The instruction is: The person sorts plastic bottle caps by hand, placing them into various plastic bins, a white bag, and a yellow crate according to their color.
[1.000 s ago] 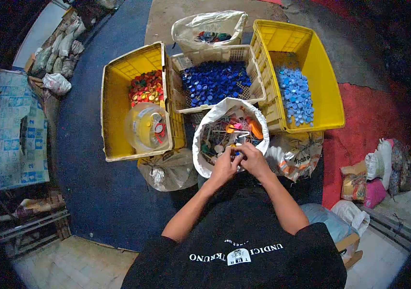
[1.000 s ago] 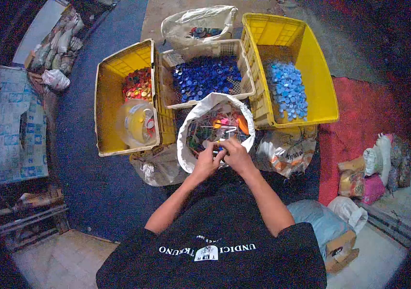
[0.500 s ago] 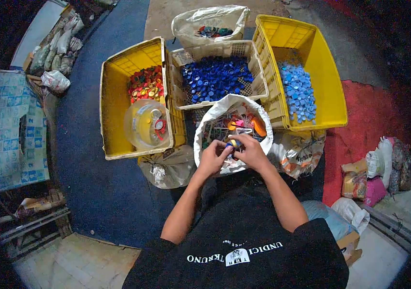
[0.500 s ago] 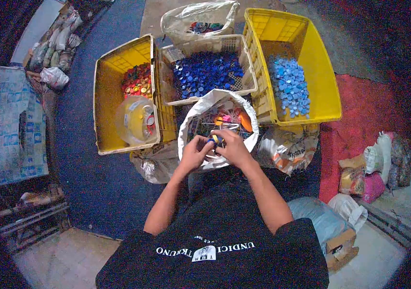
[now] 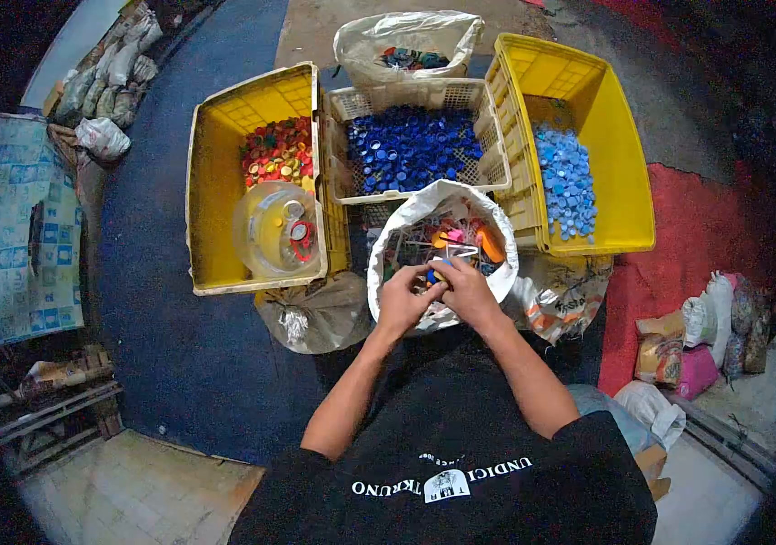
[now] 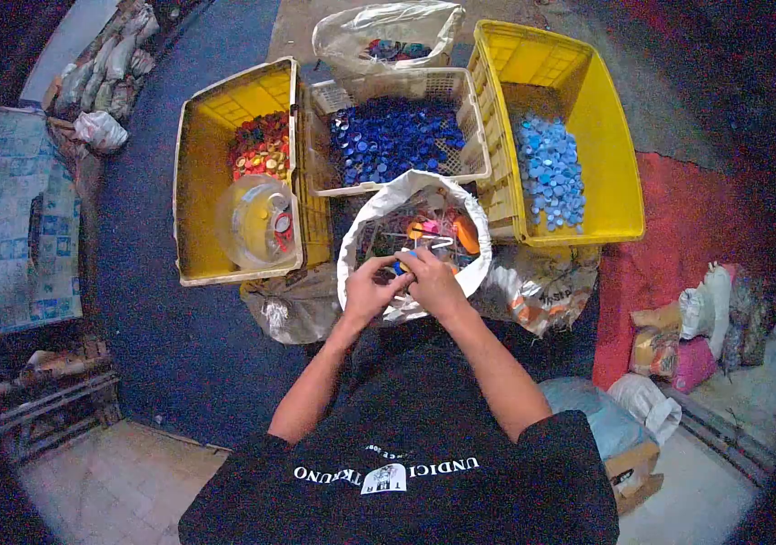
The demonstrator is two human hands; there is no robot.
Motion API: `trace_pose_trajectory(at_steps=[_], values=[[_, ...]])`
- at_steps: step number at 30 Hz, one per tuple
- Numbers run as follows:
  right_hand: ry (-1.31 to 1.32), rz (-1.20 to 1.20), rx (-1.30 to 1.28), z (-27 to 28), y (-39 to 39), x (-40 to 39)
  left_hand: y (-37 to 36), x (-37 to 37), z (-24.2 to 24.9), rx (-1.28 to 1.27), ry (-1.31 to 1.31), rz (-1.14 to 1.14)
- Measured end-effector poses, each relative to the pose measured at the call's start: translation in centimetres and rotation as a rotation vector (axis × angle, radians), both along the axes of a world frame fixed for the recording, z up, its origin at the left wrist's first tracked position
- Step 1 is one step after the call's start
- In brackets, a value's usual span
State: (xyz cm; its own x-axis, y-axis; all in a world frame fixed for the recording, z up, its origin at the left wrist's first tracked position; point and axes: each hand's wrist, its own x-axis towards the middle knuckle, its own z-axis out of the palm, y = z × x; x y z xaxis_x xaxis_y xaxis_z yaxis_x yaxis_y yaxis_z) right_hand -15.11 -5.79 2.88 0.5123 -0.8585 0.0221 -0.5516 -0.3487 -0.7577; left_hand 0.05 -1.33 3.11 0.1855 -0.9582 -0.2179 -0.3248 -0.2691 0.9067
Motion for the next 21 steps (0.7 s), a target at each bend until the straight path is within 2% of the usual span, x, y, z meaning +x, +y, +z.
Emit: trace_pose_trajectory(at_steps=[4,5,7,9,11,13,15,17,18,20,21], values=[[-0.008,-0.013,0.008,0.3,-0.2,-0.2,-0.1,-0.1,0.2,-0.027,-0.022,-0.009],[-0.008,-0.015,0.008,0.4,-0.2,-0.3,-0.1,0.1,0.2,0.065,-0.018,-0.004],[-0.117,-0.070,0.233,1.3,-0.6,-0.5,-0.3,0.5,-0.2,0.157,-0.015,-0.002],[-0.166,-0.106,0.285,1.0,-0.8,-0.7,-0.3,0.9,-0.9,0.252,0.137,0.030],[-0.099,-0.051,0.248,0.8,-1.0,-1.2,0.3,1.1,-5.2,0.210,0.107,0.017],[-0.128,-0.084,0.309,1.3,-1.1,-1.3,0.2,1.0,-5.4,0.007,0.159,0.091],[-0.117,-0.071,0.334,0.9,-1.1,-1.6,-0.1,1.2,-4.1,0.104,0.196,0.055],[-0.105,-0.091,0.292,0.1,-1.1,-1.9,-0.8,1.2,-1.4,0.429,0.334,0.012],[-0.093,-0.111,0.244,0.1,-1.3,-1.8,-0.7,1.2,-2.0,0.426,0.335,0.014],[-0.079,-0.087,0.180,0.2,-1.4,-2.0,-0.4,1.0,-3.5,0.108,0.353,0.123],[-0.064,-0.066,0.121,0.4,-1.2,-2.2,-0.2,1.2,-3.7,0.111,0.356,0.121]])
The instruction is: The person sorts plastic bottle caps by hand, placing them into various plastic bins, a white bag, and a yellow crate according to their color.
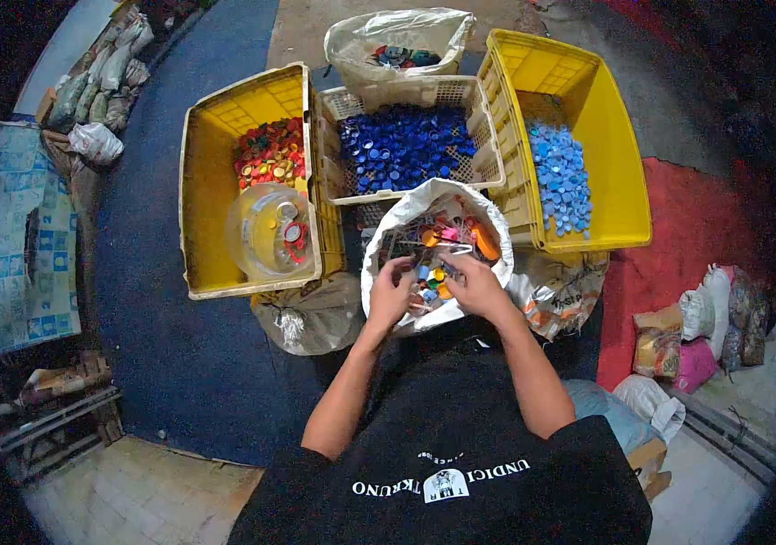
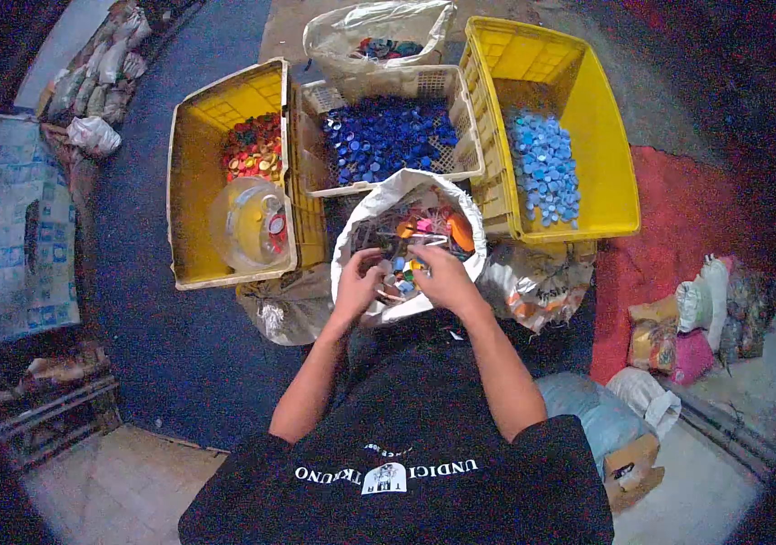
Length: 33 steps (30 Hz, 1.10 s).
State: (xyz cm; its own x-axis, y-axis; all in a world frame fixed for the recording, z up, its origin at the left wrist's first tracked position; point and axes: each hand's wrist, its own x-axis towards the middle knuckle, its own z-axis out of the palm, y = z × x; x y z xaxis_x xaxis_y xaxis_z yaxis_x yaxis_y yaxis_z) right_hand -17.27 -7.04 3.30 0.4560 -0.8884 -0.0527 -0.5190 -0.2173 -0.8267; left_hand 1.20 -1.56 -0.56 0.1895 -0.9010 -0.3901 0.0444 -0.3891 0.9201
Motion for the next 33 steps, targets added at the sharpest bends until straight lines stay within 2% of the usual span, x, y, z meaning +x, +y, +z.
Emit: trace_pose_trajectory(at_steps=[3,4,6,7,8,10,11,14,16,17,20,22,23,24,26,28,30,31,33], values=[[0.049,-0.022,0.003,0.5,-0.7,-0.4,0.2,0.6,-1.8,0.021,-0.440,-0.142],[0.050,-0.020,0.000,0.3,-1.2,-0.6,-0.3,0.4,-2.7,0.018,-0.439,-0.139],[0.031,-0.044,0.037,-0.4,-1.5,-1.0,-1.3,-0.6,-4.2,0.029,-0.851,-0.630],[0.010,-0.060,0.005,-0.4,-1.5,-1.0,-2.0,-1.3,-4.6,0.099,-0.927,-0.685],[0.009,-0.059,0.002,-0.3,-1.4,-1.0,-2.7,-1.9,-5.0,0.097,-0.929,-0.683],[-0.177,-0.203,0.234,0.8,-1.0,-0.9,-3.9,-2.8,-5.5,0.176,-1.053,-0.675],[-0.279,-0.219,0.271,1.1,-0.8,-1.0,-4.0,-3.0,-5.8,0.188,-1.083,-0.658],[-0.441,-0.319,0.359,2.7,0.3,-1.4,-3.6,-2.4,-10.2,0.095,-1.063,-0.654],[-0.485,-0.342,0.354,1.8,1.1,-2.3,-3.0,-1.9,-10.1,0.069,-1.012,-0.607],[-0.518,-0.369,0.434,0.8,1.3,-3.1,-2.9,-1.6,-10.0,0.039,-0.965,-0.558],[-0.625,-0.468,0.562,0.6,1.7,-4.1,-3.0,-1.0,-3.3,-0.040,-0.913,-0.519],[-1.028,-0.680,0.920,1.1,1.7,-4.4,-2.3,-0.3,0.7,-0.076,-0.831,-0.525],[-1.076,-0.707,0.989,0.9,1.6,-4.0,-1.7,-0.2,2.2,-0.110,-0.750,-0.525],[-1.077,-0.709,0.997,0.5,1.8,-3.3,-0.8,-0.2,3.4,-0.102,-0.751,-0.527],[-0.852,-0.540,1.037,-0.6,1.9,-1.5,1.0,-0.6,5.0,-0.094,-0.486,-0.326],[-0.747,-0.385,1.084,-1.1,2.2,0.8,2.4,-1.5,6.1,-0.241,-0.587,-0.229],[-0.726,-0.312,1.243,0.4,2.8,2.4,2.8,-1.7,7.8,-0.272,-0.865,-0.313],[-0.810,-0.260,1.308,-0.4,3.1,2.9,3.0,-1.8,8.3,-0.269,-0.869,-0.316],[-0.819,-0.285,1.274,-0.7,3.5,3.3,3.1,-2.0,8.8,-0.293,-1.066,-0.334]])
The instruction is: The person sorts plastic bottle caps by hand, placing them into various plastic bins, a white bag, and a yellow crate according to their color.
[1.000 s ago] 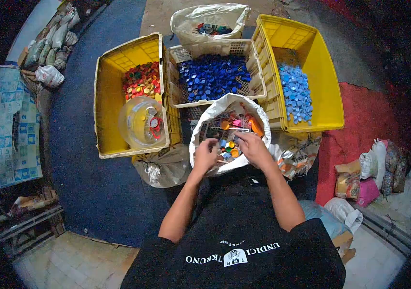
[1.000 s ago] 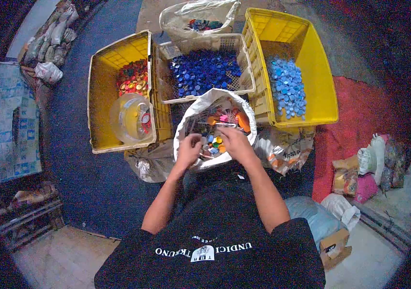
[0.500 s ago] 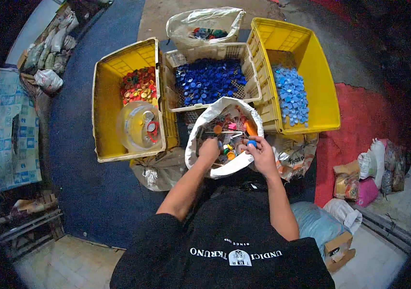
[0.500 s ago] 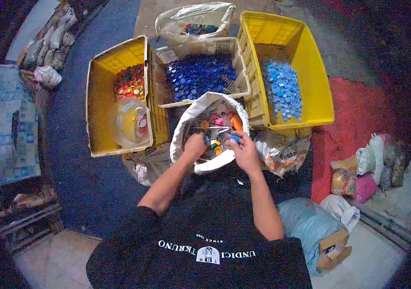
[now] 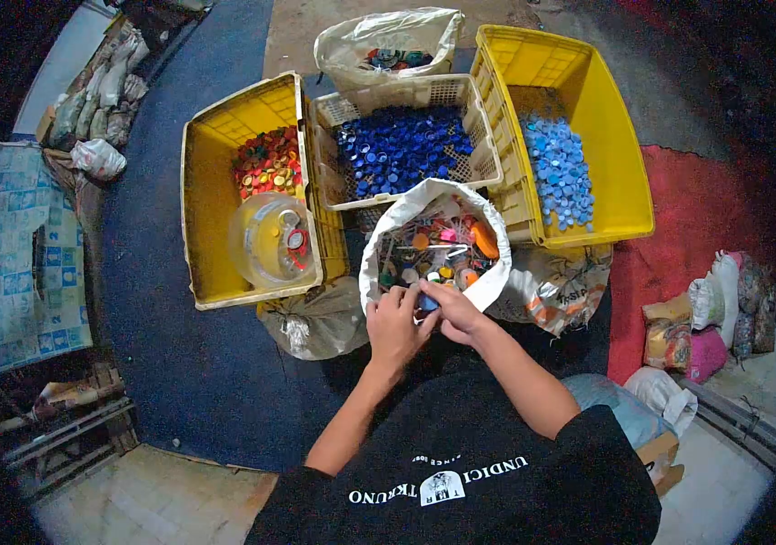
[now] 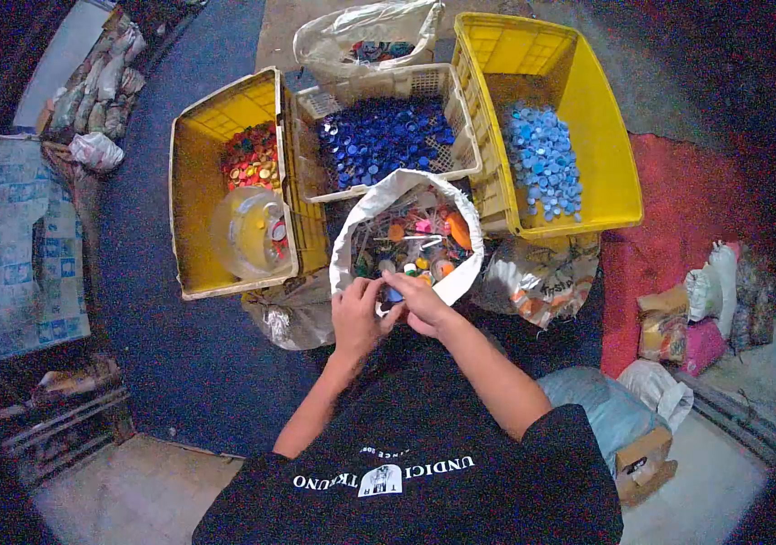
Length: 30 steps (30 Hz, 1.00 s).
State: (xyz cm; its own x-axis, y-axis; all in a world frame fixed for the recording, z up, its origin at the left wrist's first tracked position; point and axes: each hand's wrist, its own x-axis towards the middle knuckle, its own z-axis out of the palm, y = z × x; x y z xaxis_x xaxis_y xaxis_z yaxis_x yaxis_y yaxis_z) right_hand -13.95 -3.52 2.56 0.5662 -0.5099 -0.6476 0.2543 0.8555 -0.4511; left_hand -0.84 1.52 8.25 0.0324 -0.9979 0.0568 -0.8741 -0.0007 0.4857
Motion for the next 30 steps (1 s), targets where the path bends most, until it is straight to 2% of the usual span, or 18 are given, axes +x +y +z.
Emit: trace_pose_trajectory(at_steps=[3,4,5,7,8,9,10,11,13,15,17,19,21,24,27,30], values=[[0.001,-0.087,0.055,-0.4,0.3,-0.7,-0.2,0.0,-0.2,-0.062,0.146,-0.097],[-0.010,-0.100,0.069,-0.4,0.2,-1.2,-0.4,-0.2,-0.8,0.017,0.417,-0.063],[-0.023,-0.114,0.081,-0.3,-0.1,-1.8,-0.8,0.2,-1.8,0.017,0.412,-0.068],[-0.056,-0.142,0.037,-0.1,-0.5,-3.3,-2.2,1.7,-3.7,0.232,0.635,0.119],[-0.024,-0.213,0.057,0.1,-0.7,-4.0,-3.4,2.4,-4.4,0.080,0.338,-0.055],[0.008,-0.286,0.080,0.6,-0.8,-4.5,-4.4,3.4,-6.0,0.122,0.095,-0.156],[0.014,-0.359,0.085,1.6,-1.0,-4.7,-5.4,4.7,-10.0,0.183,-0.234,-0.188],[-0.002,-0.422,0.101,1.3,-1.0,-5.2,-5.7,5.2,-10.9,0.120,-0.464,-0.193],[-0.030,-0.451,0.068,0.8,-1.0,-6.1,-6.7,6.5,-14.6,0.141,-0.582,-0.184],[-0.016,-0.475,0.073,1.2,-0.9,-6.6,-7.3,7.2,-16.6,0.316,-0.519,-0.054],[-0.005,-0.498,0.076,1.4,-0.8,-6.8,-6.9,8.0,-18.5,0.298,-0.520,-0.017],[-0.019,-0.510,0.038,1.5,-0.3,-7.0,-6.9,8.3,-19.3,0.447,-0.432,0.085],[-0.039,-0.506,0.045,1.2,0.0,-7.2,-6.5,8.4,-20.2,0.473,-0.438,0.072],[-0.040,-0.500,0.073,0.8,0.6,-7.2,-6.1,8.3,-21.0,0.377,-0.500,0.071],[-0.021,-0.481,0.071,0.8,0.8,-7.3,-6.2,9.5,-24.7,0.377,-0.533,-0.016],[-0.002,-0.467,0.082,0.8,1.0,-7.5,-7.0,7.8,-19.7,0.403,-0.507,0.059]])
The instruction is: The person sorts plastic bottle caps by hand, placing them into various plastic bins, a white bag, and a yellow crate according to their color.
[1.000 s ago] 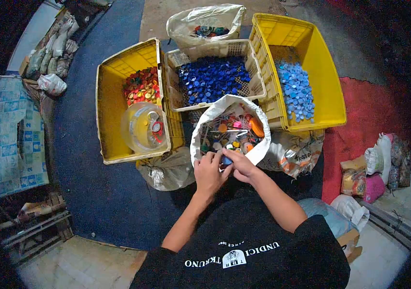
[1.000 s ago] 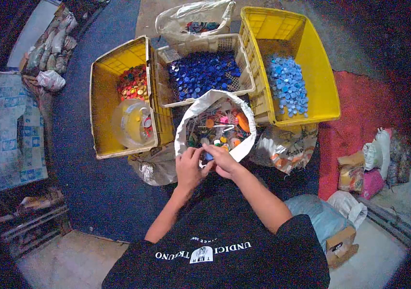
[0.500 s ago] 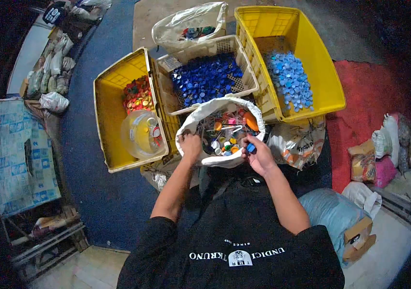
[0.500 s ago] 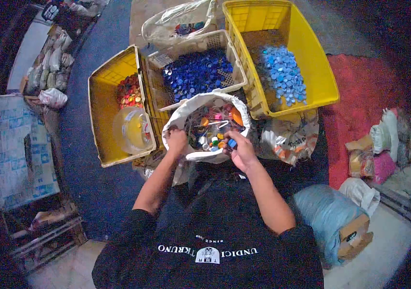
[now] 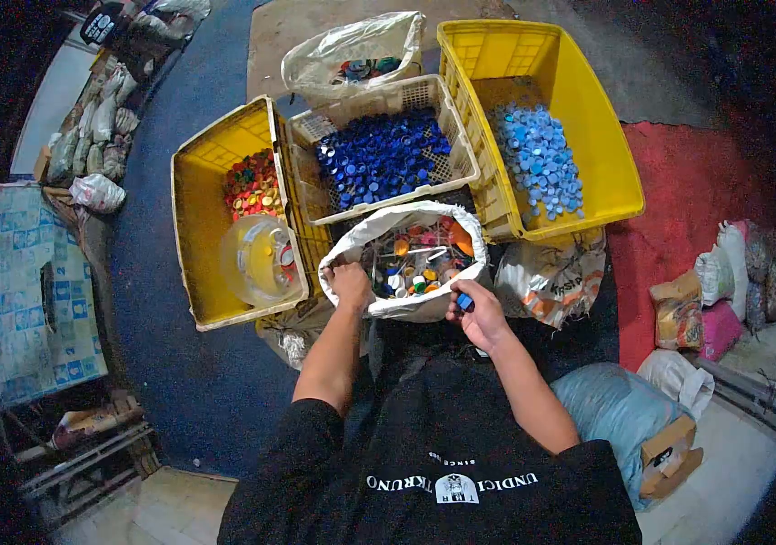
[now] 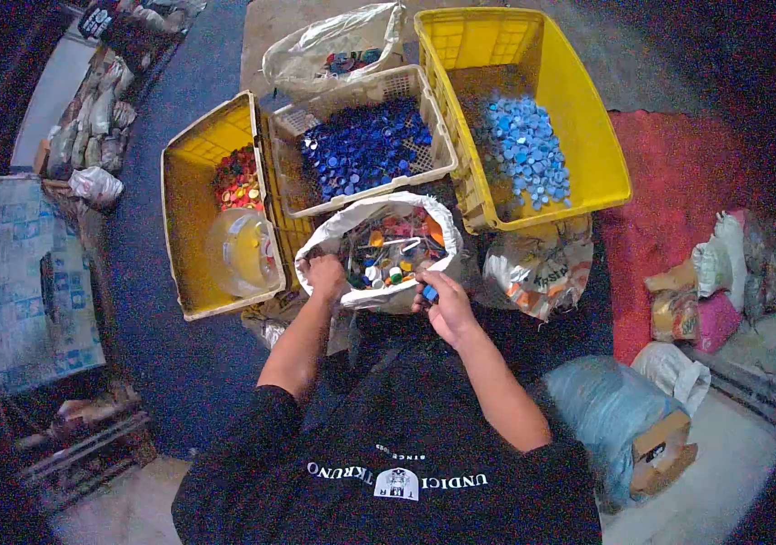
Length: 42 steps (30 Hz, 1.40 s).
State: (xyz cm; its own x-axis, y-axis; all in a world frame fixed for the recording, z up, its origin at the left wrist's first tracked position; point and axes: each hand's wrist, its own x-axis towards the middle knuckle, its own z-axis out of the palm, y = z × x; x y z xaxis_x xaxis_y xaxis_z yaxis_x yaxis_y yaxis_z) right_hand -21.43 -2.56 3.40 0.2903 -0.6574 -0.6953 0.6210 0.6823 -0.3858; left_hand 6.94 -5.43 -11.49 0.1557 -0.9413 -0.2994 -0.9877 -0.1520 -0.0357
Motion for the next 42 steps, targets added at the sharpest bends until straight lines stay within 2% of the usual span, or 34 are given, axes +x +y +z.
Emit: trace_pose_trajectory(at_steps=[3,6,7,9,11,13,14,17,20,21,23,25,28,31,33,34,35,37,39,42], values=[[-0.011,-0.011,-0.003,-0.4,0.1,-0.3,0.0,-0.3,-0.1,-0.044,0.016,0.027],[-0.009,-0.014,0.008,0.2,-0.1,-0.5,-0.6,-2.3,5.6,-0.082,0.048,0.079],[-0.011,-0.016,0.004,0.1,-0.2,-0.6,-0.5,-2.5,5.9,-0.086,0.047,0.078],[0.008,0.044,-0.020,-0.1,-0.2,-0.5,0.4,-2.8,6.8,-0.335,0.431,0.201],[0.042,0.092,-0.045,0.4,-0.3,0.3,1.3,-3.8,9.4,-0.283,0.774,0.346],[0.079,0.147,-0.073,0.3,-0.8,1.2,2.2,-5.4,12.3,-0.264,0.966,0.422],[0.062,0.172,-0.107,-0.2,-1.0,1.7,2.8,-6.0,11.7,-0.282,1.068,0.395],[0.003,0.212,-0.127,-1.5,-1.2,2.3,4.3,-9.1,14.9,-0.338,1.265,0.253],[-0.151,0.355,-0.099,-1.3,-0.6,1.9,5.8,-10.5,15.9,-0.342,1.201,0.112],[-0.148,0.351,-0.102,-1.0,-0.4,1.4,6.3,-10.5,16.1,-0.365,1.061,0.027],[-0.139,0.381,0.016,-0.5,0.2,0.6,6.9,-10.4,16.3,-0.323,1.039,-0.039],[-0.152,0.400,-0.058,-1.4,0.8,0.2,7.2,-10.5,16.7,-0.300,1.078,-0.070],[-0.065,0.395,-0.113,-2.1,0.7,0.2,6.7,-10.3,16.5,-0.242,1.150,-0.093],[-0.087,0.263,-0.057,-1.1,0.9,0.5,5.3,-9.9,16.6,-0.153,1.254,-0.013],[-0.002,0.207,-0.144,-0.7,0.9,0.6,4.4,-9.4,15.9,-0.133,1.209,-0.257],[0.051,0.224,-0.200,-1.0,1.2,0.7,4.2,-9.6,15.7,-0.244,1.204,-0.303],[0.052,0.218,-0.209,-0.8,1.7,0.7,4.3,-9.7,15.6,-0.248,1.203,-0.313],[0.198,0.305,-0.089,0.1,2.6,0.6,4.9,-9.7,15.1,-0.310,1.118,-0.354],[0.169,0.325,-0.079,0.1,3.5,0.1,5.5,-10.2,15.9,-0.223,1.130,-0.284],[0.041,0.198,-0.046,-0.3,3.4,-2.1,5.4,-12.1,16.0,0.042,1.204,-0.072]])
